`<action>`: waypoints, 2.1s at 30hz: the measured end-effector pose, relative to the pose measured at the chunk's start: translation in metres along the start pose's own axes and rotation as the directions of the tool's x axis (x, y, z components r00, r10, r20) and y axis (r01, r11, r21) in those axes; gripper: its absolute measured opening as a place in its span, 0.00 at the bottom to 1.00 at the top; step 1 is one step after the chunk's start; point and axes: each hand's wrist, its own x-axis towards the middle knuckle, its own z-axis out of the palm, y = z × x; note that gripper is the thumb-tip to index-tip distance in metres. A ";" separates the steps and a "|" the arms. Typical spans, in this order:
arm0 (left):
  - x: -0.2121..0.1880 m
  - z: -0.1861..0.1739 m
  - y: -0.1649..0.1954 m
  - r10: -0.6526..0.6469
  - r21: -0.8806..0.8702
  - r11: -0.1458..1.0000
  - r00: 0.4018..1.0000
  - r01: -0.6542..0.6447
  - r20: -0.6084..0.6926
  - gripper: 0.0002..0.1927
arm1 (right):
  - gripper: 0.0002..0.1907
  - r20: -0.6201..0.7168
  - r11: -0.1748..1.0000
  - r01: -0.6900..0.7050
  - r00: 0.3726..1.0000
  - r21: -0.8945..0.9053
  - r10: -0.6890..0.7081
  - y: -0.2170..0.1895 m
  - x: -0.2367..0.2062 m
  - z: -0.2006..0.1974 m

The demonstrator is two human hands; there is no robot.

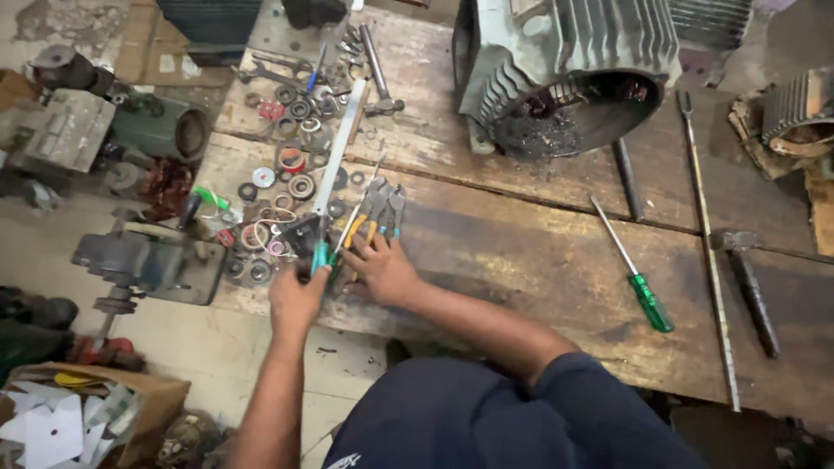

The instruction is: The person works on an electric motor housing on a wooden workbench, prying inside the housing with a screwdriver and tapping with a hammer, then uses pliers to grip and pull components out of the motor. They reposition the motor and continue extracting parts with the pliers.

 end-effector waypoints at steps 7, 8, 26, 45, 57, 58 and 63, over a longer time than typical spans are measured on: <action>-0.025 0.002 0.010 -0.028 0.070 0.997 0.999 0.026 0.033 0.23 | 0.35 0.326 0.963 -0.262 0.907 -0.061 0.268 0.009 -0.017 0.001; -0.024 0.006 0.015 0.020 0.078 0.997 1.000 -0.020 0.009 0.23 | 0.34 0.296 0.952 -0.295 0.905 -0.082 0.306 0.010 -0.020 0.000; -0.037 0.041 0.052 0.232 0.441 0.873 0.973 -0.209 0.001 0.32 | 0.14 0.586 -0.041 -0.666 0.624 0.745 0.517 0.091 -0.026 0.002; -0.012 0.313 0.218 0.064 -0.266 0.961 0.864 0.082 0.500 0.25 | 0.12 0.496 -0.106 -0.511 0.730 0.853 0.470 0.336 -0.231 -0.139; 0.054 0.328 0.238 0.042 -0.435 0.879 0.878 0.194 0.477 0.19 | 0.14 0.501 -0.238 -0.449 0.829 0.861 0.248 0.420 -0.158 -0.147; 0.058 0.331 0.237 0.041 -0.438 0.879 0.884 0.190 0.466 0.20 | 0.14 0.483 -0.225 -0.435 0.838 0.872 0.255 0.422 -0.156 -0.141; 0.060 0.343 0.232 -0.154 -0.464 0.791 0.864 0.398 0.480 0.18 | 0.12 0.419 -0.211 -0.366 0.845 0.907 0.334 0.415 -0.156 -0.097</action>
